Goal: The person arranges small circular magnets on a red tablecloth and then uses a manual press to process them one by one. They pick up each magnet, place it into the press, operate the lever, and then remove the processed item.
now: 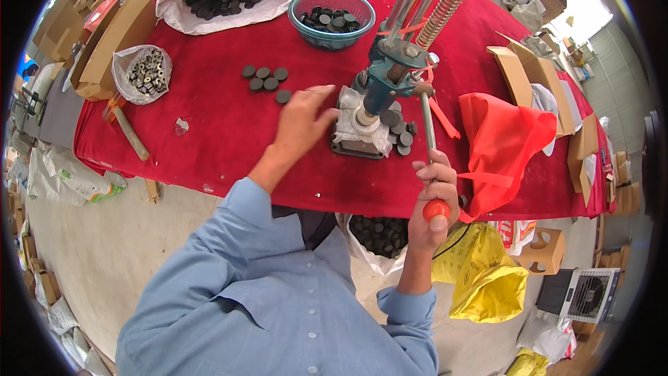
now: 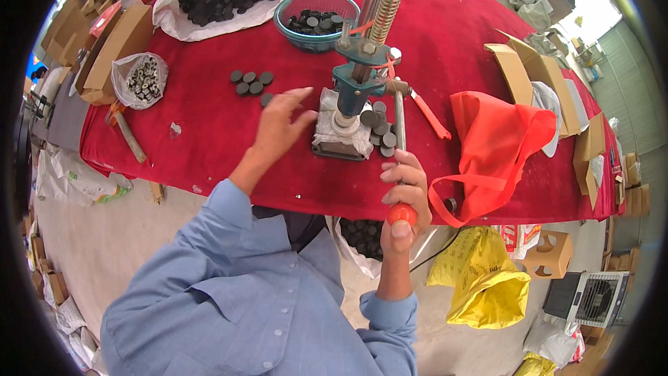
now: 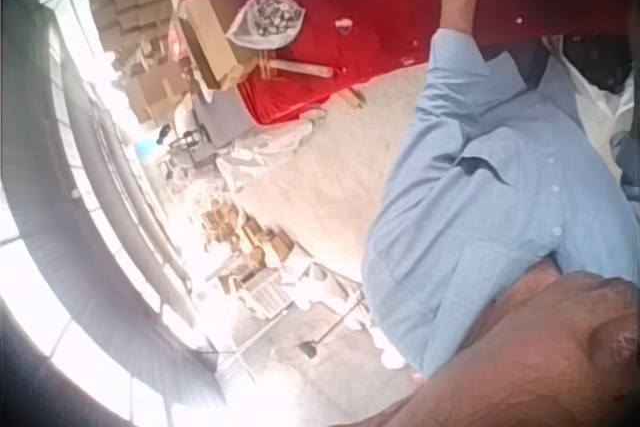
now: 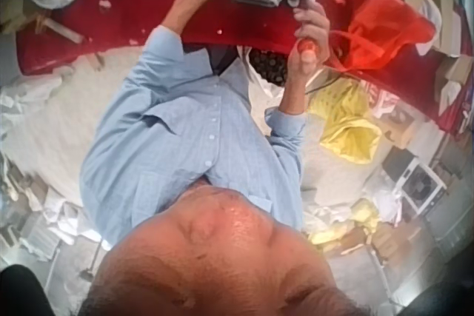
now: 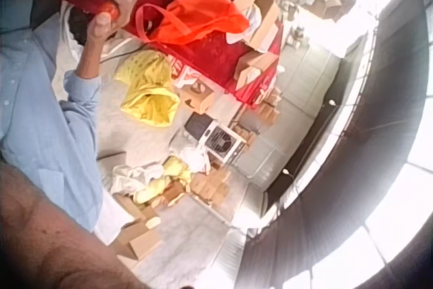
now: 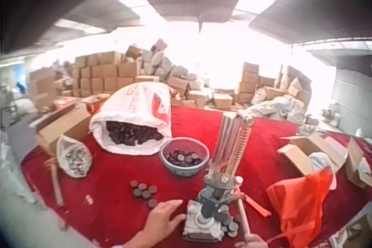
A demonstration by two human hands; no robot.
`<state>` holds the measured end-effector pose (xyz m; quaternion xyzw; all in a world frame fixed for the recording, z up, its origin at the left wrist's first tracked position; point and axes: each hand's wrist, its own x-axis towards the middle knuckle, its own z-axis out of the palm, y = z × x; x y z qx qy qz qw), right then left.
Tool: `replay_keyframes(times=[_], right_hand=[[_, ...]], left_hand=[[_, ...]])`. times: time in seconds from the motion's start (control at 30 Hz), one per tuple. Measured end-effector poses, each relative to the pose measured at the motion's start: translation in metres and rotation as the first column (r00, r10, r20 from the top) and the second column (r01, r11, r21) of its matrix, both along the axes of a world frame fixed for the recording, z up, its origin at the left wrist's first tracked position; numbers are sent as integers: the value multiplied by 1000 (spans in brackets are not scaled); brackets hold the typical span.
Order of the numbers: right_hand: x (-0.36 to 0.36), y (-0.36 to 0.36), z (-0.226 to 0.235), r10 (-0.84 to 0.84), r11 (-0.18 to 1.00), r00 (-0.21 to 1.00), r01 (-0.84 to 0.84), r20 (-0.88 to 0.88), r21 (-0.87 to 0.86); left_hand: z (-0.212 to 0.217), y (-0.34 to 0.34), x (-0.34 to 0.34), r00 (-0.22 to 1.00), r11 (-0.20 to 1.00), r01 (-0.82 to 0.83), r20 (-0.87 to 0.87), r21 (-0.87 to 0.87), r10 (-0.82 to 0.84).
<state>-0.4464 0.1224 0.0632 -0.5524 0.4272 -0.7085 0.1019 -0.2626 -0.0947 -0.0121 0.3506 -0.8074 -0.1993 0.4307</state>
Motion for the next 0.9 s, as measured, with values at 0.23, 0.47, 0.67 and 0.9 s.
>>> replay_keyframes(times=[0.23,0.47,0.67,0.9], right_hand=[[-7,-2,13,-38,999,997,40,-63,35],[-24,-17,57,47,999,988,-44,-145,25],[-50,-59,114,174,981,985,-173,4,82],[-46,-63,119,185,977,981,-190,56,99]], left_hand=[[-22,-33,62,911,966,-206,330,-159,248],[-10,-7,46,995,987,-57,93,153,44],[18,27,-23,992,980,101,51,172,-111],[12,23,-52,991,993,118,64,28,-119]])
